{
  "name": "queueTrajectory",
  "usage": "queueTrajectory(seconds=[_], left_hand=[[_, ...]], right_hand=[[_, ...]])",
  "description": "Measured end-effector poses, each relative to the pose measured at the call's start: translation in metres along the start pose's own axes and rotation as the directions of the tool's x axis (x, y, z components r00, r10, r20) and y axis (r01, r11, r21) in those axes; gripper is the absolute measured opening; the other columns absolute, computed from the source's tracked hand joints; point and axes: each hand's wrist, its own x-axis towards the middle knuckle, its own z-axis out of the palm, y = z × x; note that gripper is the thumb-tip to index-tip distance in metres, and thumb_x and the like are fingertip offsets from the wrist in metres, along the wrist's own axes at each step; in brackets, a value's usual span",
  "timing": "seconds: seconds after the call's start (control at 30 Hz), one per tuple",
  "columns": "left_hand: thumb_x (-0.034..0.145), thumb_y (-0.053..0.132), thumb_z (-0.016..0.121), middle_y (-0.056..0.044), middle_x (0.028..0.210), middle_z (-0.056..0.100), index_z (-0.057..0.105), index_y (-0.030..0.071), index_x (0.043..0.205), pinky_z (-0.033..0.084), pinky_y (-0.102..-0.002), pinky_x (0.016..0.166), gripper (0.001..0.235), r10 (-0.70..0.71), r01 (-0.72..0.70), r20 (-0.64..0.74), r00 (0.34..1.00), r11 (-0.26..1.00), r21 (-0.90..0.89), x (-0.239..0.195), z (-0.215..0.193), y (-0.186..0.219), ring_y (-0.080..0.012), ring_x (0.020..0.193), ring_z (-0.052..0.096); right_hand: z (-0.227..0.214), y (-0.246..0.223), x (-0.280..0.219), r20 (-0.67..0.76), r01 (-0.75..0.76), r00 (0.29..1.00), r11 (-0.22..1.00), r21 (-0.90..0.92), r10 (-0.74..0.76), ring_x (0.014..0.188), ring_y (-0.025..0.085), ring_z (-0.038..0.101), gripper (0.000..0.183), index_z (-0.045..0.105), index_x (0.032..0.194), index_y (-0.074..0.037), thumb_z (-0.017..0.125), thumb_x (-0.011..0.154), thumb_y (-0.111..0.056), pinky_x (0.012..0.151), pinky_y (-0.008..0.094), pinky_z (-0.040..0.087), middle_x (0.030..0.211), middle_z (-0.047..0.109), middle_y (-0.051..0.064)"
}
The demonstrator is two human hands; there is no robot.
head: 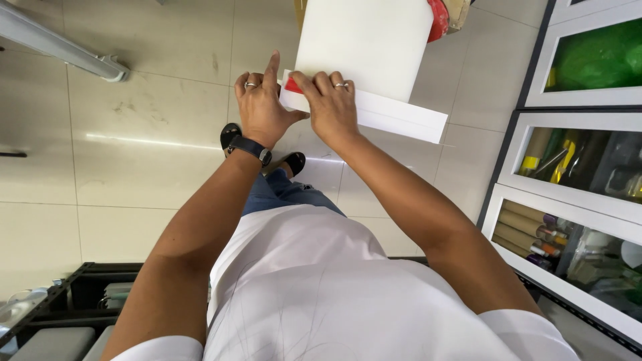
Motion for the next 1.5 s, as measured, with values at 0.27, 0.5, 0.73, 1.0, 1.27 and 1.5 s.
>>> queueTrajectory(seconds=[0.27,0.5,0.73,1.0,1.27,1.5], left_hand=[[0.065,0.052,0.093,0.001,0.088,0.075,0.04,0.009,0.155,0.031,-0.046,0.107,0.114,-0.104,0.137,0.366,0.925,0.989,-0.064,0.025,-0.038,-0.001,-0.027,0.105,0.066],[0.086,0.028,0.069,-0.005,0.096,0.075,0.037,0.008,0.158,0.054,-0.036,0.086,0.08,-0.131,0.353,0.65,0.749,0.908,-0.224,0.054,-0.057,-0.006,-0.0235,0.097,0.07],[0.095,0.024,0.073,-0.014,0.104,0.078,0.044,0.008,0.153,0.062,-0.042,0.087,0.067,-0.044,0.28,0.687,0.726,0.93,-0.237,0.056,-0.037,-0.031,-0.0274,0.105,0.075],[0.094,0.027,0.072,-0.02,0.106,0.078,0.047,0.003,0.15,0.062,-0.044,0.089,0.066,0.004,0.294,0.726,0.688,0.913,-0.283,0.069,-0.041,-0.036,-0.0305,0.109,0.074],[0.093,0.03,0.072,-0.018,0.109,0.077,0.046,0.006,0.152,0.062,-0.041,0.091,0.069,0.01,0.314,0.749,0.663,0.904,-0.29,0.068,-0.041,-0.04,-0.0288,0.111,0.073],[0.093,0.026,0.07,-0.018,0.11,0.078,0.046,0.008,0.153,0.061,-0.04,0.094,0.068,0.0,0.32,0.763,0.647,0.908,-0.272,0.07,-0.032,-0.048,-0.0282,0.112,0.073]], right_hand=[[-0.015,0.016,-0.038,0.016,-0.292,0.954,0.913,0.286,0.3,0.104,0.032,0.058,0.067,0.039,0.158,-0.026,0.061,0.099,-0.001,0.085,0.045,0.047,0.109,0.062,0.006],[0.003,0.064,-0.144,-0.191,-0.819,0.552,0.571,0.061,0.812,0.087,0.038,0.063,0.063,0.035,0.16,-0.026,0.058,0.102,-0.012,0.071,0.052,0.052,0.099,0.061,0.01],[0.04,-0.077,-0.038,-0.231,-0.604,0.782,0.796,-0.05,0.579,0.093,0.027,0.062,0.059,0.046,0.155,-0.02,0.06,0.098,-0.015,0.076,0.043,0.05,0.1,0.059,0.004],[0.055,-0.027,-0.098,-0.319,-0.83,0.552,0.545,-0.119,0.771,0.095,0.047,0.065,0.043,0.057,0.143,-0.005,0.062,0.1,-0.008,0.074,0.056,0.05,0.109,0.069,0.026],[0.034,-0.073,-0.059,-0.246,-0.785,0.617,0.607,-0.125,0.747,0.093,0.032,0.061,0.067,0.04,0.159,-0.026,0.064,0.098,-0.014,0.072,0.046,0.05,0.103,0.063,0.007],[0.051,-0.114,-0.018,-0.246,-0.693,0.705,0.719,-0.043,0.665,0.087,0.027,0.06,0.064,0.046,0.156,-0.03,0.065,0.096,-0.018,0.073,0.044,0.049,0.097,0.062,0.002]])
